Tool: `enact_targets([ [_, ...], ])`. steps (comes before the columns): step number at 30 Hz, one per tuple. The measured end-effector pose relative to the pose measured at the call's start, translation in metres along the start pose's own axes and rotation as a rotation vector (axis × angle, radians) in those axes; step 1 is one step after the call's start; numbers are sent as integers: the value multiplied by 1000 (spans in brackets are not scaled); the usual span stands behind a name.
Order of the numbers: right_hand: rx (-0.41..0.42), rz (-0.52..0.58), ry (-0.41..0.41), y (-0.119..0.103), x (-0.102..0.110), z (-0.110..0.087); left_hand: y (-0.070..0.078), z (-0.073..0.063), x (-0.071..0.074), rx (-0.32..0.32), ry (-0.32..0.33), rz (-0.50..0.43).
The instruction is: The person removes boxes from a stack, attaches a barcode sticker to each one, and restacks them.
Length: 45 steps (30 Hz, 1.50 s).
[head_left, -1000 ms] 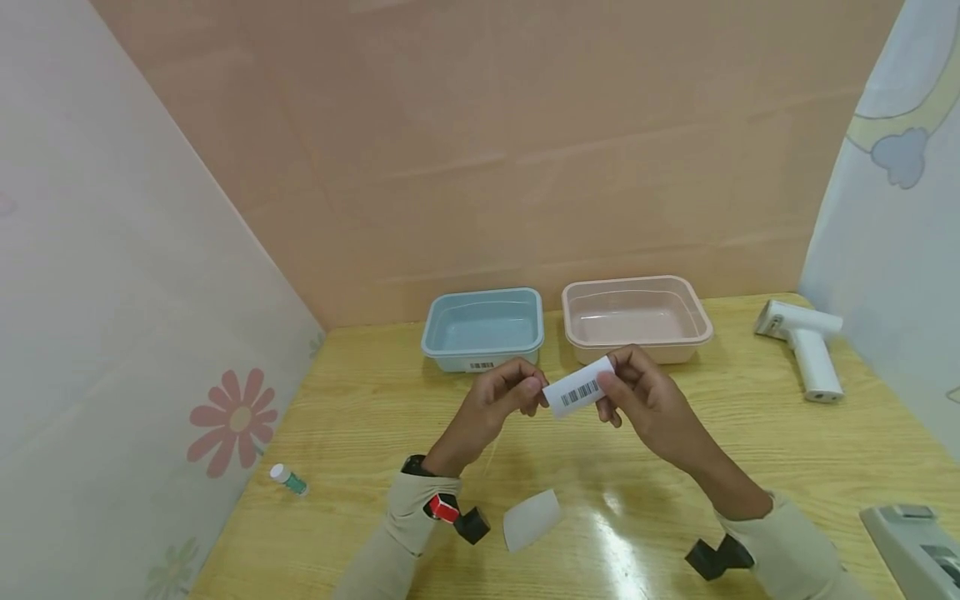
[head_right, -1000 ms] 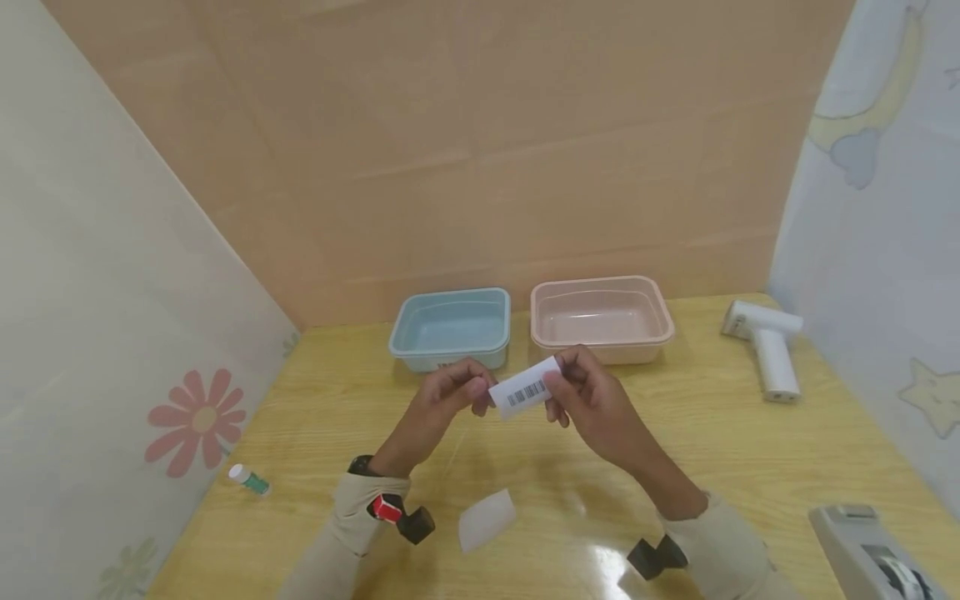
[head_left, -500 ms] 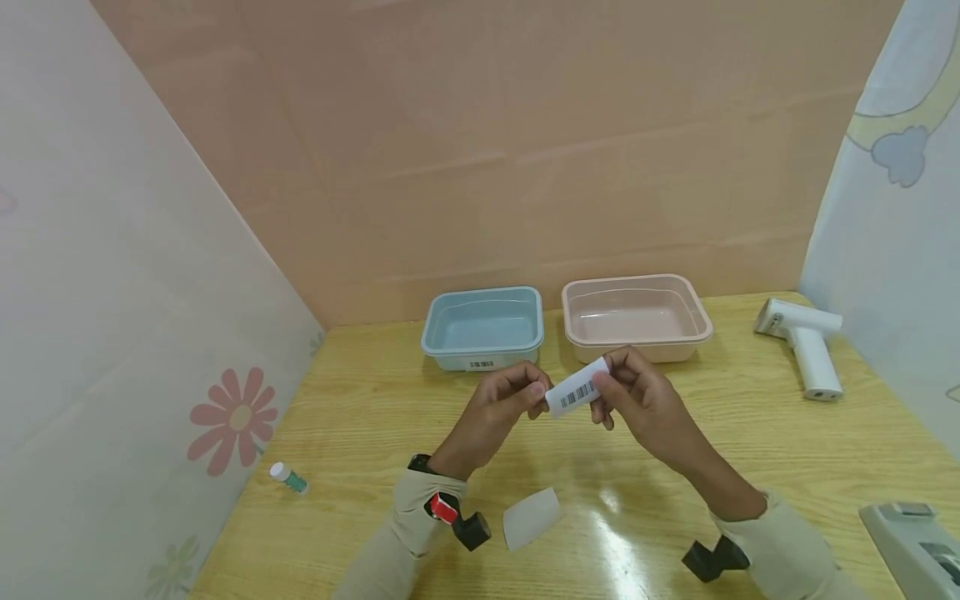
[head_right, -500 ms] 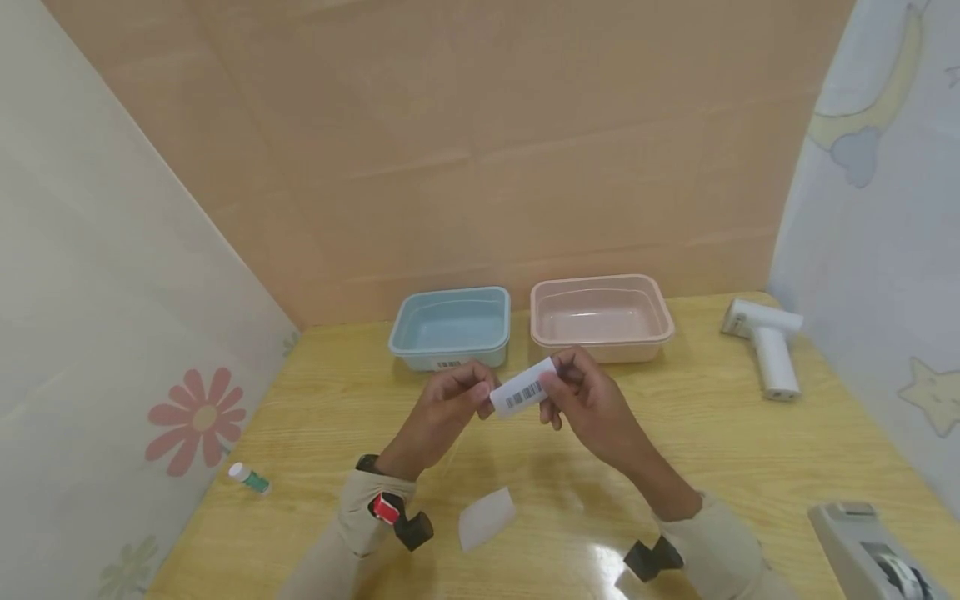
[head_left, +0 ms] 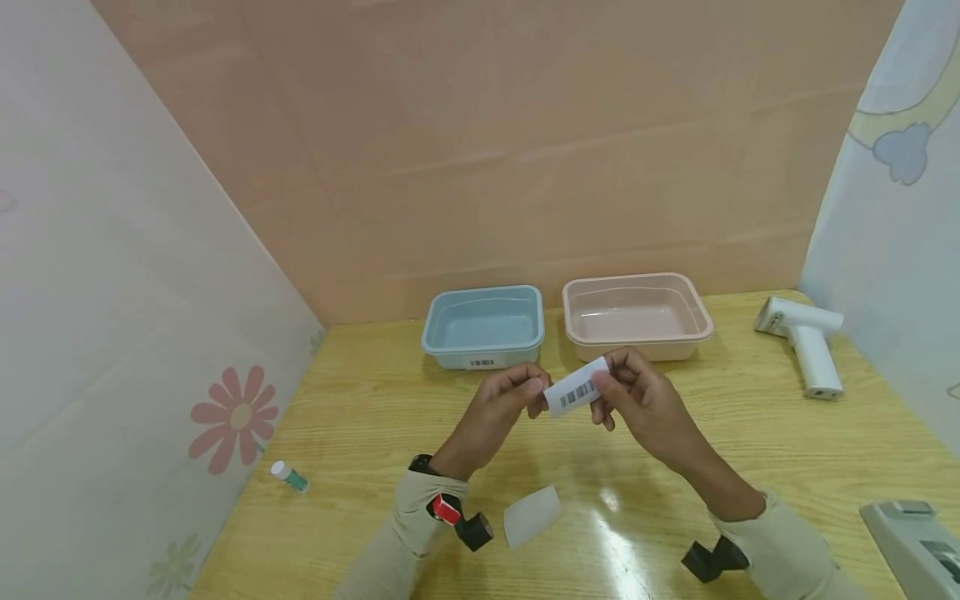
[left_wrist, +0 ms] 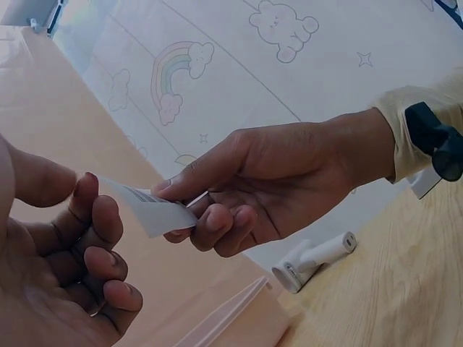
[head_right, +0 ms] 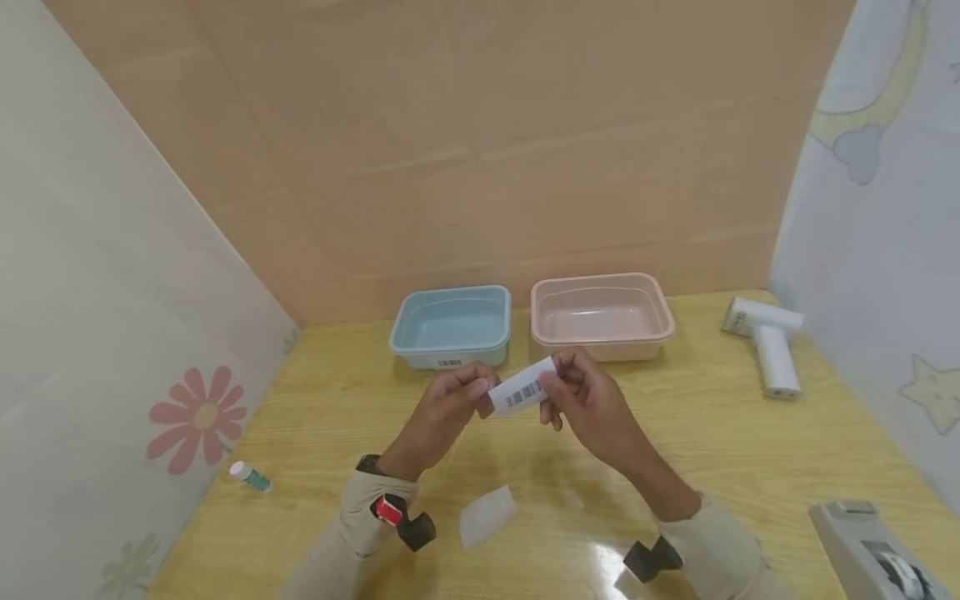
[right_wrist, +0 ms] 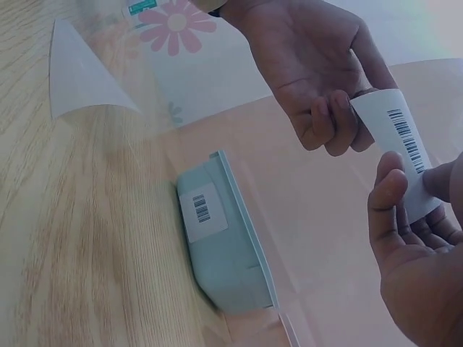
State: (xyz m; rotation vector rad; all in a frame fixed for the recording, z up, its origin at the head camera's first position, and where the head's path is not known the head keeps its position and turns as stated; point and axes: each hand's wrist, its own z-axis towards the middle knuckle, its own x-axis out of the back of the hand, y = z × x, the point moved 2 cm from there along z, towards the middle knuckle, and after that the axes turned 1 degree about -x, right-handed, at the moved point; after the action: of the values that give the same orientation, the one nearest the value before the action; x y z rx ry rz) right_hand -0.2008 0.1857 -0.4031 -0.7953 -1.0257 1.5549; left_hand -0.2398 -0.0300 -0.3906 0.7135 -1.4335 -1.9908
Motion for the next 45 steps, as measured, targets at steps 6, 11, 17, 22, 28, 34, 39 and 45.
enact_targets([
  [6,-3,-4,9,1,1,-1,1,-1,1,-2,3,-10],
  [11,-4,-11,14,2,2,0,1,0,0,-20,2,41],
  [17,-6,6,4,2,1,0,2,0,-2,-20,5,69],
  [22,-11,50,-17,5,-2,0,-1,0,-7,-14,-42,-26],
  [28,-25,72,-21,6,-8,-1,-5,0,-14,52,-55,-101],
  [34,17,-150,47,4,-15,-4,-11,1,-19,58,-75,-203],
  [39,229,-475,87,-3,-20,-3,-15,0,-21,80,-75,-231],
  [45,605,-761,39,-18,-28,0,-18,0,-21,79,-97,-209],
])
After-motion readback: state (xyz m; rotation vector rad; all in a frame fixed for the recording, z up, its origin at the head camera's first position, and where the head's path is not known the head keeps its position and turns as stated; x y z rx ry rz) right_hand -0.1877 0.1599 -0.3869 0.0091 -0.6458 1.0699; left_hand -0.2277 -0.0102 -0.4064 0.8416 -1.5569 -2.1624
